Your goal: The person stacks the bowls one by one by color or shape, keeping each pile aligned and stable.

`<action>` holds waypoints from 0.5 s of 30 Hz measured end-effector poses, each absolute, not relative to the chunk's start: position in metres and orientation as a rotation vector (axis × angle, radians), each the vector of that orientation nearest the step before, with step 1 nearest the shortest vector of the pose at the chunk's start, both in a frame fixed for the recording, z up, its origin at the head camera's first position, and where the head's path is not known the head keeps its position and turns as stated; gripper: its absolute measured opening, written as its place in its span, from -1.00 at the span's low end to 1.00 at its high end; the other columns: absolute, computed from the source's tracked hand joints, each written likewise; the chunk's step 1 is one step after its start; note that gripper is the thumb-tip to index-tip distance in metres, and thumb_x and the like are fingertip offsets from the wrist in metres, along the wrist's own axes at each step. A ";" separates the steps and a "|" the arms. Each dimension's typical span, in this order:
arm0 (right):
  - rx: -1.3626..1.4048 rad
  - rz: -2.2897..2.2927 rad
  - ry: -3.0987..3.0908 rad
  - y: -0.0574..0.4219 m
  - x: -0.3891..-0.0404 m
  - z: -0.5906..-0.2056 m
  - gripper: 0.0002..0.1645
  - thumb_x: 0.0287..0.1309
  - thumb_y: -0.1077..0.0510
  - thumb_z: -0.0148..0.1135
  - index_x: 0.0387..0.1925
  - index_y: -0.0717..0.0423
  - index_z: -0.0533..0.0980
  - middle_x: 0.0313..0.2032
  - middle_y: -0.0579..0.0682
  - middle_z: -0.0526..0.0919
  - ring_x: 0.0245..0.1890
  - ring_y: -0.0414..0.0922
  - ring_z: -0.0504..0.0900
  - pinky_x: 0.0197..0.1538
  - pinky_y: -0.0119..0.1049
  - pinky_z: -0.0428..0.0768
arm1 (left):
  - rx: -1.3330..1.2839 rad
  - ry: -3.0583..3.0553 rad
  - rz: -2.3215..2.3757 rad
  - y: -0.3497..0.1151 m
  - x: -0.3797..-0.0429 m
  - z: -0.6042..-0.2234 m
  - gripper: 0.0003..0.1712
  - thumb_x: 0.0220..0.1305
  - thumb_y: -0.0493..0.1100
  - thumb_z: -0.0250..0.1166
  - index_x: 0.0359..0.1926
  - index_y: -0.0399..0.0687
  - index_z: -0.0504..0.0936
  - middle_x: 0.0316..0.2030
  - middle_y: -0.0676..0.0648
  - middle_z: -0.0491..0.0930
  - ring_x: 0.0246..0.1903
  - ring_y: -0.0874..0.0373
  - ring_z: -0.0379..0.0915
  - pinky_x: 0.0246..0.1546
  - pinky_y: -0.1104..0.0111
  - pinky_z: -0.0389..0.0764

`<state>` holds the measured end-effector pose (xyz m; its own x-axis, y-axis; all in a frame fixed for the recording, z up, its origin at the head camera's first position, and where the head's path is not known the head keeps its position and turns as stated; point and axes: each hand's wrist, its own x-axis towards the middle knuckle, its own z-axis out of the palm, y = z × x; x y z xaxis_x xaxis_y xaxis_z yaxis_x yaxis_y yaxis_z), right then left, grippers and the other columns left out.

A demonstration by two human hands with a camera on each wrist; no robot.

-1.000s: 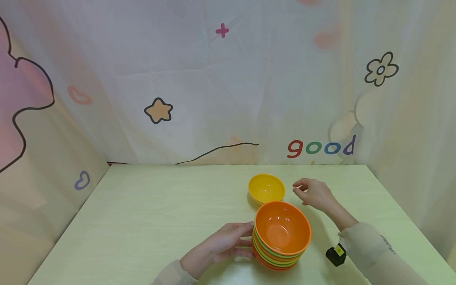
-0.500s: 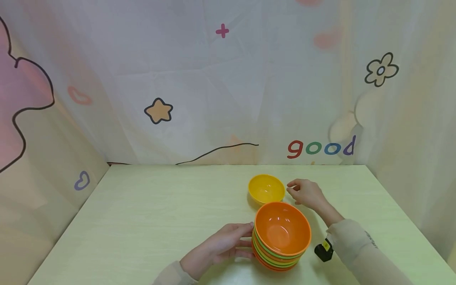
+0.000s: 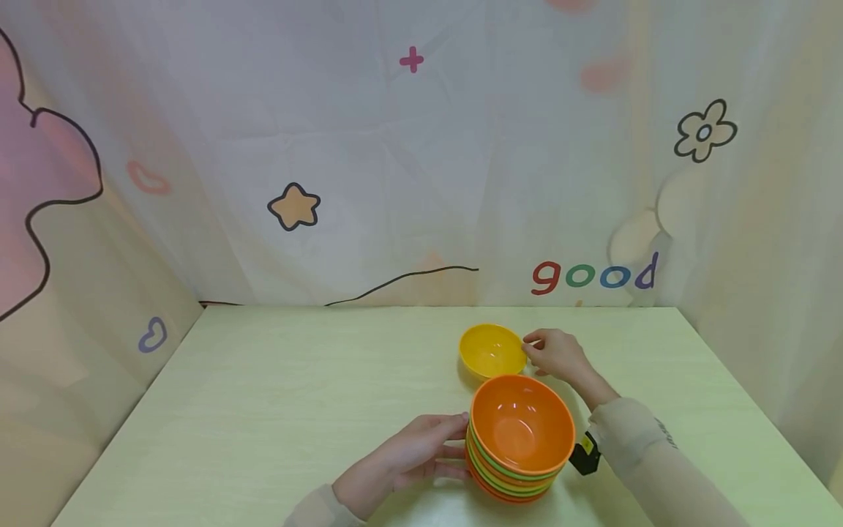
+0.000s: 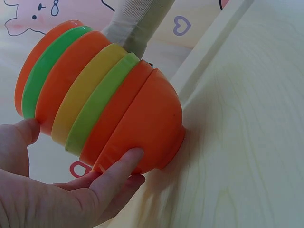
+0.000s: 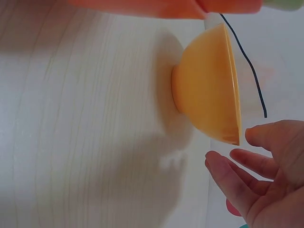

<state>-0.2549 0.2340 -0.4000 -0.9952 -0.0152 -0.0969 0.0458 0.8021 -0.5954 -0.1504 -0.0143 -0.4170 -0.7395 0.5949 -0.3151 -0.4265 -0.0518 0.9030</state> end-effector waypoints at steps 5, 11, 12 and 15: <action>0.042 -0.961 2.865 0.231 -0.259 -0.404 -0.57 0.21 0.12 0.12 0.04 0.30 0.44 -0.10 0.23 0.58 -0.38 -0.09 0.61 -0.36 -0.36 0.67 | 0.187 1.522 1.866 -0.015 -0.150 -0.417 -0.27 0.27 0.13 0.11 0.22 -0.38 0.31 0.12 -0.20 0.44 -0.09 0.02 0.53 -0.18 0.20 0.65; 0.042 -0.965 2.853 0.228 -0.264 -0.404 -0.56 0.21 0.11 0.11 0.05 0.31 0.43 -0.10 0.22 0.58 -0.39 -0.11 0.61 -0.37 -0.36 0.67 | 0.174 1.524 1.872 -0.014 -0.150 -0.417 -0.27 0.26 0.13 0.12 0.21 -0.38 0.31 0.11 -0.20 0.44 -0.09 0.03 0.52 -0.17 0.19 0.64; 0.044 -0.966 2.850 0.228 -0.265 -0.404 -0.56 0.21 0.12 0.11 0.04 0.31 0.43 -0.10 0.22 0.58 -0.39 -0.11 0.61 -0.37 -0.36 0.67 | 0.175 1.523 1.872 -0.014 -0.151 -0.417 -0.27 0.26 0.13 0.12 0.22 -0.38 0.31 0.11 -0.20 0.44 -0.09 0.03 0.52 -0.17 0.19 0.64; 0.053 -0.977 2.835 0.226 -0.267 -0.404 -0.56 0.21 0.12 0.11 0.05 0.31 0.43 -0.10 0.22 0.58 -0.38 -0.10 0.60 -0.35 -0.35 0.67 | 0.186 1.514 1.872 -0.014 -0.151 -0.417 -0.27 0.27 0.13 0.12 0.22 -0.38 0.31 0.11 -0.20 0.44 -0.09 0.02 0.52 -0.16 0.19 0.64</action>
